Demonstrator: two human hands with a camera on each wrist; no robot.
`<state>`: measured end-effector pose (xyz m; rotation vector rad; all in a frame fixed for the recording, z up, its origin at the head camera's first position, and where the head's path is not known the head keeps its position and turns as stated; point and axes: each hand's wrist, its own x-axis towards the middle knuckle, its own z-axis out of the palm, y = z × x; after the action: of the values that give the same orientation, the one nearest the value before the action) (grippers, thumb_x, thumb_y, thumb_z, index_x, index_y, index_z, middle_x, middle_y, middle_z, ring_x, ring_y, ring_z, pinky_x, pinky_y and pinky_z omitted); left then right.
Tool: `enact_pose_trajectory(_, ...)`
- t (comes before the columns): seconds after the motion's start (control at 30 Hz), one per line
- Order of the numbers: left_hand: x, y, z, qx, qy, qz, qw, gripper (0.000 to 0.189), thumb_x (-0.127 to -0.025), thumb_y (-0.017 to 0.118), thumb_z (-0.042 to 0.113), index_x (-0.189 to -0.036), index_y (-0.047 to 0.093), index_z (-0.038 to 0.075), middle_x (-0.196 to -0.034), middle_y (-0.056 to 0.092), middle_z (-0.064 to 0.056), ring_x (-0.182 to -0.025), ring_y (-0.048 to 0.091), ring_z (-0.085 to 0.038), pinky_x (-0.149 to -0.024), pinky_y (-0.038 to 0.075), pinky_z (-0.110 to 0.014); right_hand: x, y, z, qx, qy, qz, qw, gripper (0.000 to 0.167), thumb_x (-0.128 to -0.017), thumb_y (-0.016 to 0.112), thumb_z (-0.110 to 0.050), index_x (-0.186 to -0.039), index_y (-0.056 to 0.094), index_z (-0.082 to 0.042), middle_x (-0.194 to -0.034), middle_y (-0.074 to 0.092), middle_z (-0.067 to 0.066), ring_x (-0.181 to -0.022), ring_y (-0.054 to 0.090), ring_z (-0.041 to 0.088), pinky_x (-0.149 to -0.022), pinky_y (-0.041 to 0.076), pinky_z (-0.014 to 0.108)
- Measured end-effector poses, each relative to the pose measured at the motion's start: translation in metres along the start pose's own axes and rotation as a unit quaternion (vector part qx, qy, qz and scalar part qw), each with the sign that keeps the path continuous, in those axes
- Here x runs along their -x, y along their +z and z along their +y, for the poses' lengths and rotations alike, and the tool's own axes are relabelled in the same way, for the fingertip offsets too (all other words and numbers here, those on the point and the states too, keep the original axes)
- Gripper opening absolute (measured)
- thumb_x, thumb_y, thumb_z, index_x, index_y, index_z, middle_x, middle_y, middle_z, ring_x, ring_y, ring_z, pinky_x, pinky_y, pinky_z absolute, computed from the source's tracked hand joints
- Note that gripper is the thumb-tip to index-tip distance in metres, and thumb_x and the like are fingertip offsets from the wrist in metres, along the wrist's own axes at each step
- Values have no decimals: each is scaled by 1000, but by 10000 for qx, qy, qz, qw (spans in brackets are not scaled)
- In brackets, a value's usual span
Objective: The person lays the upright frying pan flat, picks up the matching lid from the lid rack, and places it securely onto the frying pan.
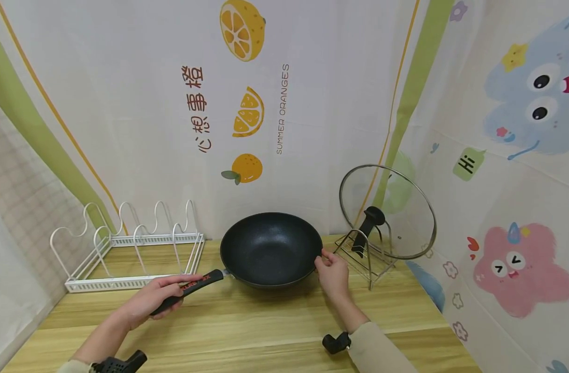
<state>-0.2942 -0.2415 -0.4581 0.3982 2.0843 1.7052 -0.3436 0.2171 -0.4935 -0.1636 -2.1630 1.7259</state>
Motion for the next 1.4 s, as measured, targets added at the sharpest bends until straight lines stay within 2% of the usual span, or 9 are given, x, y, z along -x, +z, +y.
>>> enact_pose_trajectory(0.37, -2, -7, -2, -133, -65, 8, 9999, 56, -105, 52, 12, -161, 56, 8, -77, 61, -2, -51, 41, -6, -46, 34, -20, 2, 2, 3, 112, -52, 128, 9998, 39, -102, 70, -7, -137, 71, 11, -69, 70, 4, -51, 58, 9, -49, 49, 20)
enact_pose_trajectory(0.63, -2, -10, 0, -83, -34, -87, 9999, 57, -105, 51, 11, -161, 54, 4, -75, 60, -2, -52, 42, -6, -46, 35, -18, 6, 3, 1, 198, -152, 148, 9996, 39, -101, 71, -6, -135, 71, 12, -75, 74, 21, -49, 57, 7, -48, 48, 20)
enact_pose_trajectory(0.97, -3, -14, -1, -45, -22, -144, 9999, 57, -105, 51, 12, -161, 54, 4, -74, 60, -1, -50, 41, -5, -46, 35, -19, 8, 2, 0, 312, -65, 105, 9994, 39, -101, 70, -7, -136, 71, 12, -69, 72, 6, -48, 55, 7, -48, 47, 20)
enact_pose_trajectory(1.27, -4, -16, 0, -72, -45, -153, 9998, 56, -105, 51, 12, -161, 54, 5, -75, 59, -1, -52, 42, -5, -47, 35, -19, 11, 2, -3, 339, 30, 73, 9994, 41, -102, 70, -9, -138, 70, 11, -71, 72, 9, -49, 56, 8, -48, 46, 21)
enact_pose_trajectory(1.4, -5, -16, 0, -97, -57, -120, 9999, 56, -105, 51, 12, -160, 55, 5, -75, 59, -1, -52, 42, -6, -47, 36, -19, 12, 2, -4, 342, 42, 80, 9994, 41, -102, 70, -9, -138, 69, 11, -70, 71, 5, -50, 57, 8, -49, 47, 21)
